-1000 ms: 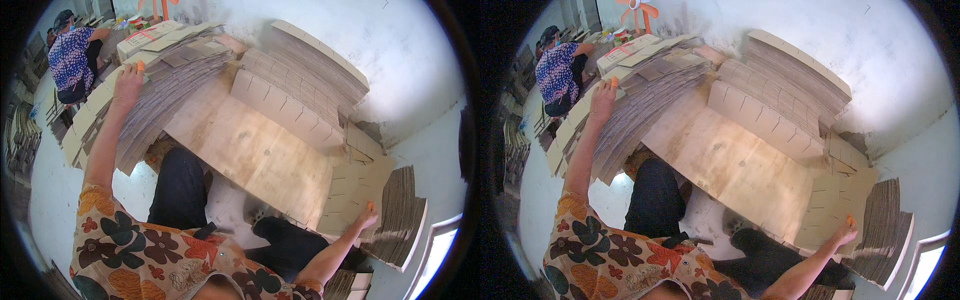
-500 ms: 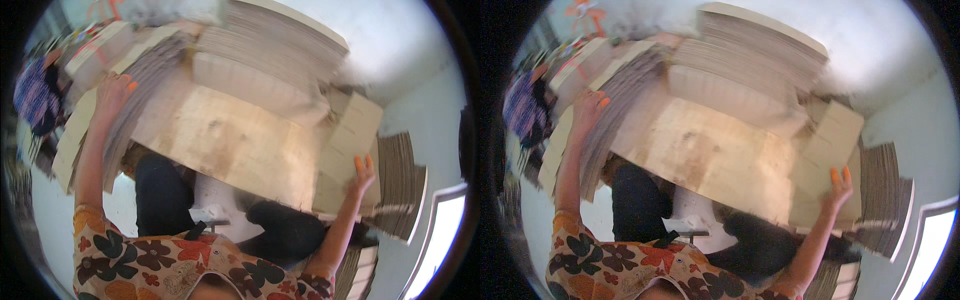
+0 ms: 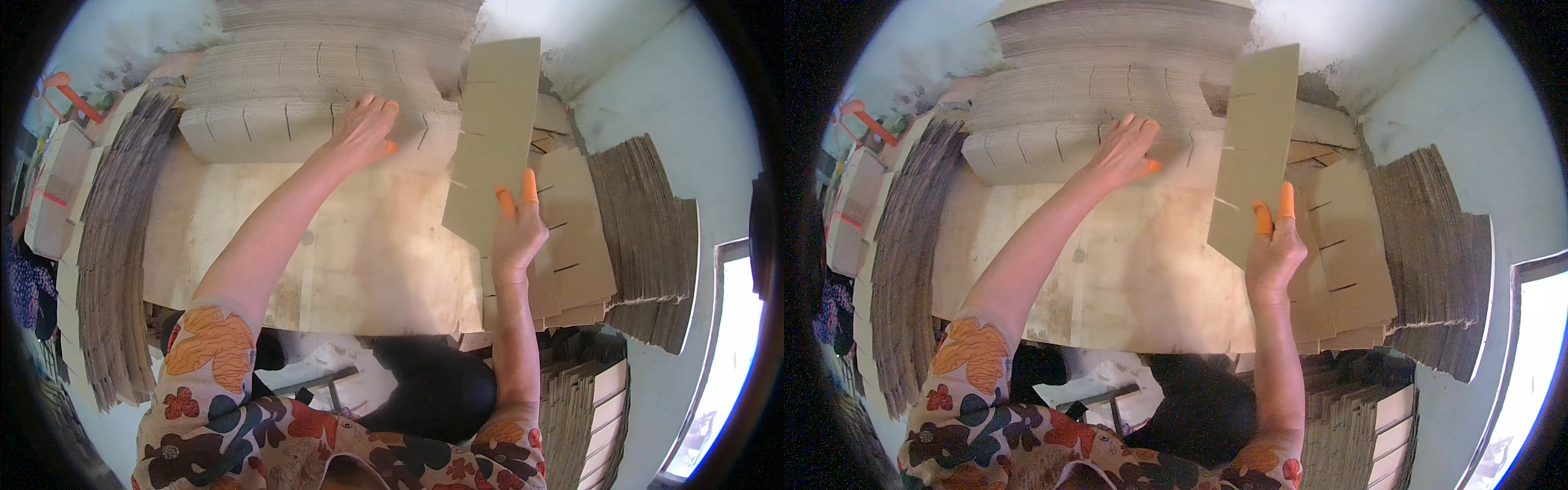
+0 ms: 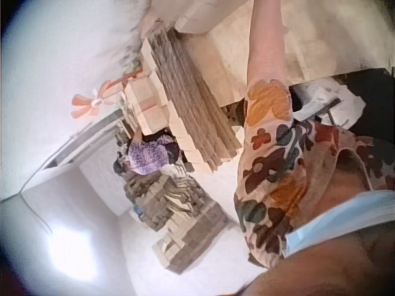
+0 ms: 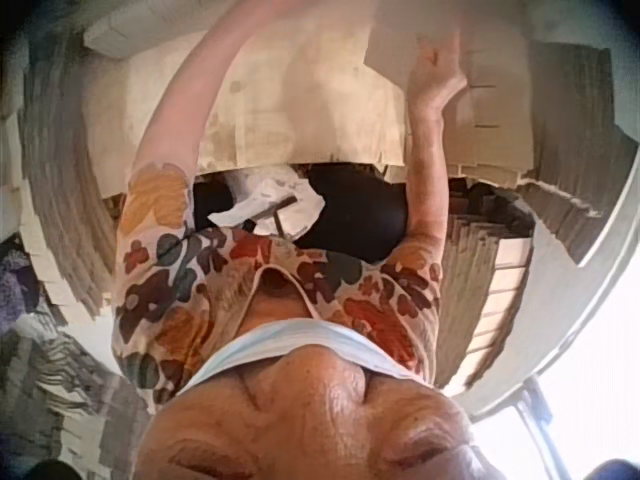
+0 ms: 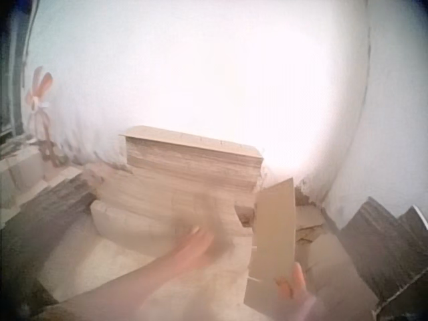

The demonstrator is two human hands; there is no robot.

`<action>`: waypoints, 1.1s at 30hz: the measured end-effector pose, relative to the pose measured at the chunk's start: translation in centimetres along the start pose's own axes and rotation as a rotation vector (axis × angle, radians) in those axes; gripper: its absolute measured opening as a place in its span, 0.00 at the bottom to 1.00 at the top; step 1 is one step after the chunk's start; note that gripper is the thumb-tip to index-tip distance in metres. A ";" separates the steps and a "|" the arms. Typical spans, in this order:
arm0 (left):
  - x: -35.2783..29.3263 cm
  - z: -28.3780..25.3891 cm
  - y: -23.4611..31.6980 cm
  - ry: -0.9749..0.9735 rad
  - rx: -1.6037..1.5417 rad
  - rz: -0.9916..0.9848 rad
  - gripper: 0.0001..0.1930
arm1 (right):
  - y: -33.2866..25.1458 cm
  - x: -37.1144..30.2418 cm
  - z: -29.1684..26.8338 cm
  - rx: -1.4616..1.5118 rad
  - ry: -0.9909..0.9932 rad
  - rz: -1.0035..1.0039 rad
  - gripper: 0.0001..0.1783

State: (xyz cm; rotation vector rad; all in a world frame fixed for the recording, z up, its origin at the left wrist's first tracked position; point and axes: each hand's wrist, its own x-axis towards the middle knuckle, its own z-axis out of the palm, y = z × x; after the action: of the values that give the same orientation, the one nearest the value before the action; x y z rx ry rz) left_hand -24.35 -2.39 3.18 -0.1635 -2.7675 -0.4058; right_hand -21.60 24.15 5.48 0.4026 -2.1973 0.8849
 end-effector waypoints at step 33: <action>-4.8 0.1 6.0 0.023 -0.039 0.407 0.03 | -2.0 -1.5 -0.2 -0.001 -0.589 0.038 0.47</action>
State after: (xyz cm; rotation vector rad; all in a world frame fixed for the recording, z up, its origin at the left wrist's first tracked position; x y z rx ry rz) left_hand -18.99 3.01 2.96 -0.7109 -2.6128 -0.3485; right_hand -19.46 22.85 5.47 0.6921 -2.7446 0.8598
